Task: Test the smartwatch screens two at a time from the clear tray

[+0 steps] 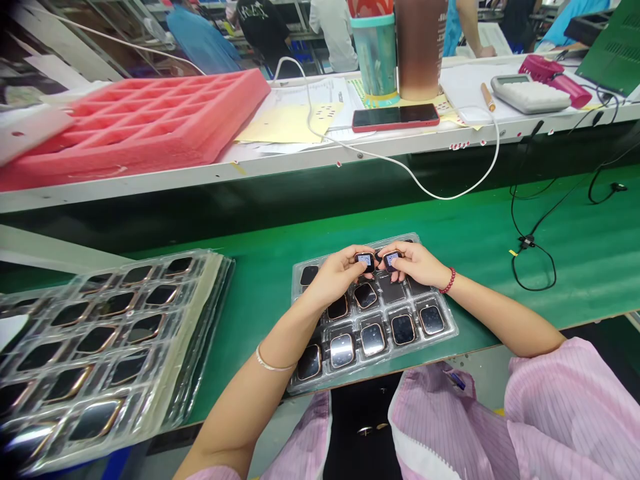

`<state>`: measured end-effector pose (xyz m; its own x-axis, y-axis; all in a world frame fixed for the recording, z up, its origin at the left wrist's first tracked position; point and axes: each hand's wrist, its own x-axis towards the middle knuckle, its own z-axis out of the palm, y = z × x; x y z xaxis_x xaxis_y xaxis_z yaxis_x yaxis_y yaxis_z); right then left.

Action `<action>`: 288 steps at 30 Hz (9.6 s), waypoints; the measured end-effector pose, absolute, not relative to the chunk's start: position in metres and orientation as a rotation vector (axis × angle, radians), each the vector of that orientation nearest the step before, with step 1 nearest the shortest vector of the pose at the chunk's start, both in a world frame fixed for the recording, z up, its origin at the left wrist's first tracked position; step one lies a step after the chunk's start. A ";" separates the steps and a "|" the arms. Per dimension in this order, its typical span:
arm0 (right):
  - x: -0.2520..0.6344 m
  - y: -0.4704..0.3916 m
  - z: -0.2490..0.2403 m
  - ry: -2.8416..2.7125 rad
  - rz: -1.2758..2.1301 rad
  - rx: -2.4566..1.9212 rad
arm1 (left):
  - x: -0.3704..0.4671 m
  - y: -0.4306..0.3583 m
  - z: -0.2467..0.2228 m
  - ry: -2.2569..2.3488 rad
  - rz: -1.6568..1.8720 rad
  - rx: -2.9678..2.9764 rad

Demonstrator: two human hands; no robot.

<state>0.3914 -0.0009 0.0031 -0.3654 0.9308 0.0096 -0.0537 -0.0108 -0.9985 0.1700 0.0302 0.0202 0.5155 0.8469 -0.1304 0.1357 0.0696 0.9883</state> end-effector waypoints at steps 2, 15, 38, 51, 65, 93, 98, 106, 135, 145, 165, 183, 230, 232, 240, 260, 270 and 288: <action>0.392 -0.001 0.002 -1.433 1.502 -0.970 | 0.170 0.030 0.020 0.930 0.666 1.434; 0.391 -0.001 0.003 -1.426 1.514 -0.962 | 0.172 0.028 0.023 0.875 0.703 1.443; 0.392 -0.002 0.003 -1.501 1.474 -0.959 | 0.173 0.028 0.018 0.816 0.737 1.437; 0.392 -0.002 0.005 -1.486 1.440 -0.965 | 0.172 0.028 0.018 0.941 0.697 1.497; 0.394 0.000 -0.002 -1.526 1.496 -0.862 | 0.171 0.030 0.014 0.892 0.777 1.582; 0.394 -0.001 -0.001 -1.520 1.459 -0.879 | 0.172 0.029 0.015 0.876 0.744 1.509; 0.390 0.000 -0.003 -1.462 1.491 -0.892 | 0.172 0.028 0.021 0.877 0.701 1.515; 0.388 0.005 -0.008 -1.438 1.533 -0.905 | 0.171 0.030 0.023 0.896 0.678 1.521; 0.390 0.002 -0.006 -1.389 1.442 -0.860 | 0.172 0.033 0.013 0.928 0.784 1.474; 0.393 -0.002 0.001 -1.530 1.412 -0.901 | 0.172 0.030 0.016 0.915 0.805 1.488; 0.392 -0.003 0.000 -1.550 1.408 -0.894 | 0.172 0.029 0.019 0.891 0.799 1.491; 0.394 0.000 -0.002 -1.500 1.468 -0.862 | 0.171 0.029 0.019 0.899 0.786 1.471; 0.394 -0.001 -0.002 -1.545 1.424 -0.854 | 0.171 0.029 0.018 0.855 0.789 1.410; 0.394 -0.001 -0.002 -1.548 1.432 -0.851 | 0.171 0.029 0.017 0.844 0.791 1.407; 0.392 -0.002 -0.001 -1.542 1.444 -0.838 | 0.171 0.028 0.018 0.852 0.790 1.447; 0.392 -0.001 0.000 -1.526 1.449 -0.856 | 0.171 0.027 0.020 0.882 0.792 1.486; 0.392 -0.001 0.000 -1.420 1.532 -0.888 | 0.171 0.028 0.020 0.855 0.799 1.480; 0.390 -0.002 0.001 -1.455 1.513 -0.941 | 0.170 0.030 0.019 0.888 0.737 1.465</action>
<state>0.3904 -0.0023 0.0008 -0.3872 0.9217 0.0230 -0.0590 0.0001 -0.9983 0.1704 0.0303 0.0190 0.5061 0.8607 -0.0550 0.1038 0.0026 0.9946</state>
